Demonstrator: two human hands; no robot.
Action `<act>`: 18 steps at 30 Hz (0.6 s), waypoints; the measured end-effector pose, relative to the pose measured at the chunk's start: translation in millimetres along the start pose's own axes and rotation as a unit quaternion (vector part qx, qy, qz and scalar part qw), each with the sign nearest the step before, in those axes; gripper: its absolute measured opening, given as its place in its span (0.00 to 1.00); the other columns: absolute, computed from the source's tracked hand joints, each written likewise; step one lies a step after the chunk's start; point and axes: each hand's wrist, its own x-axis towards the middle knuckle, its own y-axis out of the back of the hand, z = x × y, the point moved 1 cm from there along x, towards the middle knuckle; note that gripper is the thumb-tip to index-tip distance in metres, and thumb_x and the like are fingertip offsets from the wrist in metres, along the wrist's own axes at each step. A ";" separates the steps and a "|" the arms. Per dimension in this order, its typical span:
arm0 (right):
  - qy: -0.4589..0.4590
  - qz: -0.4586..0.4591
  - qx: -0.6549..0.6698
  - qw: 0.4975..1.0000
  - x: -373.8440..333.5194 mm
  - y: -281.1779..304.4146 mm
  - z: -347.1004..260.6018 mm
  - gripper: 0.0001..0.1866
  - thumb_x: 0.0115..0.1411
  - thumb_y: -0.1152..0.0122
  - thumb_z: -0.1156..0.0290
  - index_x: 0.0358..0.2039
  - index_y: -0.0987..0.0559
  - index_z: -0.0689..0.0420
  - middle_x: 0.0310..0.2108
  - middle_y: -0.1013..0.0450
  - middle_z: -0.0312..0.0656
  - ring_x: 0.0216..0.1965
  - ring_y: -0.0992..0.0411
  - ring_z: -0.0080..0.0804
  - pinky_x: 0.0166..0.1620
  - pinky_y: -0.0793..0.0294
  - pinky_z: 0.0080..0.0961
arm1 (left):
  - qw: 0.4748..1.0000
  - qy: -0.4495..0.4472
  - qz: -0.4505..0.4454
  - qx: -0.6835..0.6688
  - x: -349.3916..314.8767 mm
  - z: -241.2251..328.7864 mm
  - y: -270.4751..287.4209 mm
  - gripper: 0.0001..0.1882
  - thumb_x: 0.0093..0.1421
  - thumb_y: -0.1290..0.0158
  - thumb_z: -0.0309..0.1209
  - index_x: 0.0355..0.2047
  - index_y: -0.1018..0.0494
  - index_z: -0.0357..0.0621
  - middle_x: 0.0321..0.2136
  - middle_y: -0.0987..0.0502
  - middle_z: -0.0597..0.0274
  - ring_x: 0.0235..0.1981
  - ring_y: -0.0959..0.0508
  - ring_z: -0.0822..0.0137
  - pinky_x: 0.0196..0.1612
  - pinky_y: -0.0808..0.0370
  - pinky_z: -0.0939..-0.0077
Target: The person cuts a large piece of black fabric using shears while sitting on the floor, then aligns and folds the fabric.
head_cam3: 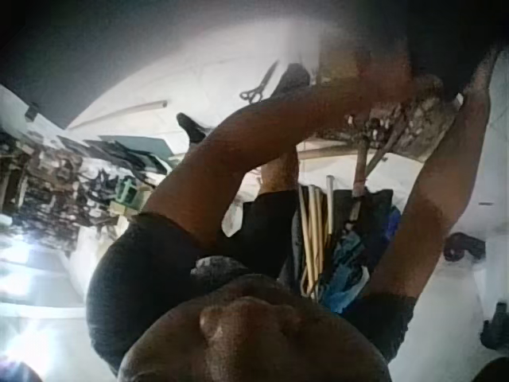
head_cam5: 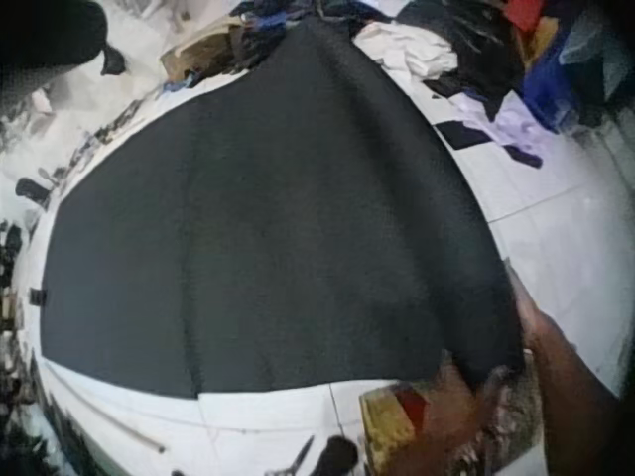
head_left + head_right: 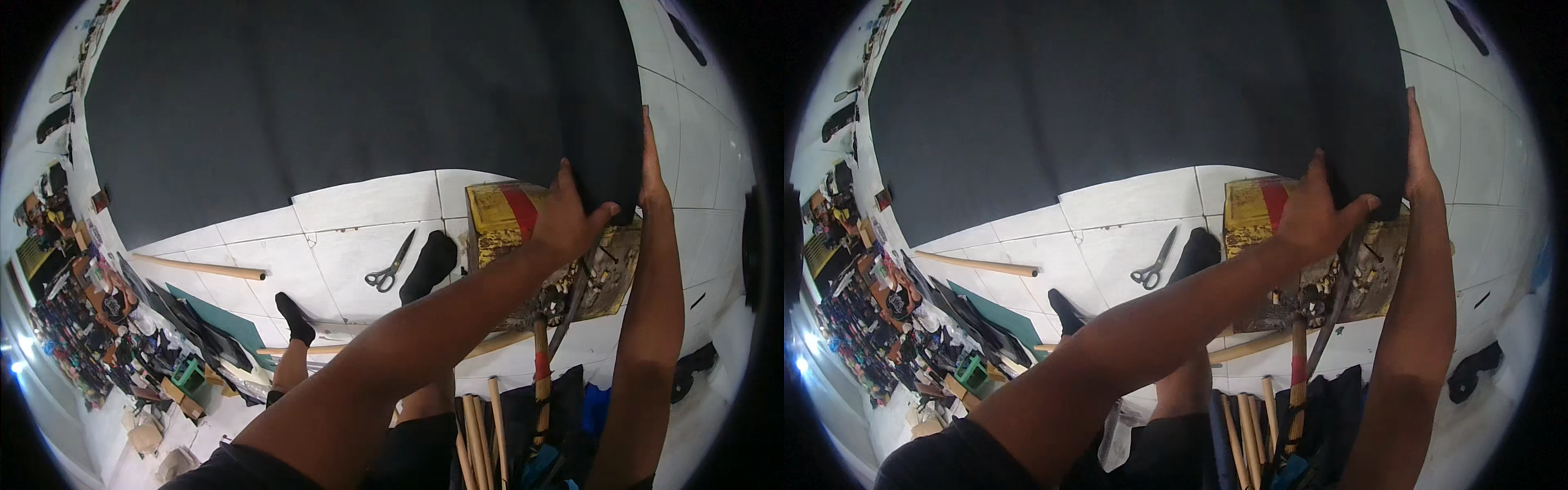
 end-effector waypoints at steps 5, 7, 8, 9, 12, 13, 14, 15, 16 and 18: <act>0.006 0.014 -0.021 1.000 5.1 13.0 -0.2 0.55 0.57 0.58 0.23 0.71 0.45 0.55 0.68 0.45 0.50 0.67 0.43 0.47 0.65 0.40 0.47 | 0.999 -0.029 0.012 0.012 1.0 -1.9 -6.9 0.56 0.58 0.38 0.48 0.66 0.60 0.19 0.60 0.39 0.26 0.63 0.35 0.41 0.65 0.36 0.60; 0.005 -0.015 -0.025 1.000 0.3 13.5 0.8 0.56 0.56 0.58 0.23 0.72 0.47 0.55 0.69 0.45 0.50 0.67 0.43 0.47 0.65 0.40 0.47 | 0.998 -0.047 0.026 0.032 -4.3 -4.5 -6.1 0.56 0.58 0.38 0.47 0.66 0.61 0.20 0.60 0.39 0.26 0.63 0.34 0.42 0.64 0.35 0.59; 0.033 -0.008 -0.028 0.999 -8.4 11.9 7.2 0.55 0.57 0.58 0.23 0.71 0.47 0.55 0.69 0.45 0.50 0.67 0.43 0.47 0.65 0.40 0.45 | 0.999 -0.035 0.004 0.024 -10.9 -8.5 -5.7 0.56 0.58 0.38 0.47 0.66 0.62 0.20 0.60 0.39 0.26 0.63 0.34 0.41 0.64 0.35 0.59; 0.060 -0.006 -0.033 0.998 -11.1 7.0 19.9 0.55 0.58 0.59 0.24 0.71 0.47 0.55 0.68 0.45 0.50 0.67 0.43 0.46 0.65 0.40 0.44 | 1.000 -0.022 -0.012 0.015 -12.9 -16.0 -3.8 0.56 0.59 0.39 0.47 0.67 0.62 0.20 0.60 0.39 0.26 0.63 0.34 0.41 0.64 0.35 0.59; 0.022 0.005 0.007 1.000 -12.6 7.0 23.4 0.51 0.60 0.59 0.26 0.70 0.44 0.56 0.67 0.43 0.50 0.66 0.42 0.43 0.65 0.38 0.39 | 0.998 0.020 -0.056 -0.006 -12.2 -16.5 0.4 0.57 0.59 0.39 0.49 0.67 0.64 0.21 0.61 0.40 0.26 0.62 0.34 0.40 0.63 0.35 0.57; -0.012 0.009 0.029 0.999 -10.6 9.0 22.2 0.50 0.61 0.60 0.27 0.70 0.43 0.56 0.67 0.42 0.50 0.66 0.41 0.41 0.65 0.38 0.37 | 0.997 0.035 -0.069 -0.012 -11.9 -14.5 2.3 0.58 0.59 0.40 0.50 0.67 0.64 0.21 0.61 0.40 0.25 0.62 0.34 0.39 0.63 0.34 0.57; 0.002 0.015 0.030 0.999 -10.5 7.3 19.6 0.49 0.63 0.60 0.29 0.69 0.42 0.57 0.66 0.41 0.50 0.66 0.40 0.41 0.64 0.37 0.36 | 0.998 0.024 -0.057 -0.010 -13.2 -15.3 1.6 0.57 0.59 0.40 0.51 0.67 0.63 0.21 0.61 0.40 0.26 0.62 0.34 0.39 0.63 0.34 0.56; 0.015 0.020 0.032 0.999 -9.6 4.4 18.3 0.47 0.64 0.61 0.30 0.69 0.41 0.57 0.65 0.39 0.50 0.65 0.39 0.40 0.64 0.37 0.35 | 0.999 0.013 -0.043 -0.007 -14.0 -15.7 0.7 0.57 0.58 0.40 0.52 0.67 0.61 0.22 0.61 0.40 0.26 0.62 0.34 0.39 0.63 0.34 0.56; 0.028 0.024 0.034 0.999 -8.2 2.1 17.4 0.46 0.65 0.61 0.31 0.68 0.40 0.57 0.64 0.38 0.51 0.64 0.38 0.39 0.63 0.36 0.34 | 1.000 0.003 -0.029 -0.004 -14.3 -16.3 0.5 0.57 0.58 0.40 0.53 0.67 0.60 0.22 0.60 0.40 0.26 0.62 0.34 0.39 0.63 0.34 0.55; 0.041 0.042 -0.003 0.998 -6.7 15.0 14.9 0.44 0.66 0.62 0.32 0.67 0.37 0.58 0.62 0.36 0.50 0.61 0.35 0.39 0.62 0.35 0.34 | 0.996 -0.003 -0.009 0.090 -13.9 -10.7 3.7 0.53 0.58 0.41 0.52 0.66 0.55 0.24 0.60 0.38 0.29 0.61 0.34 0.40 0.63 0.34 0.54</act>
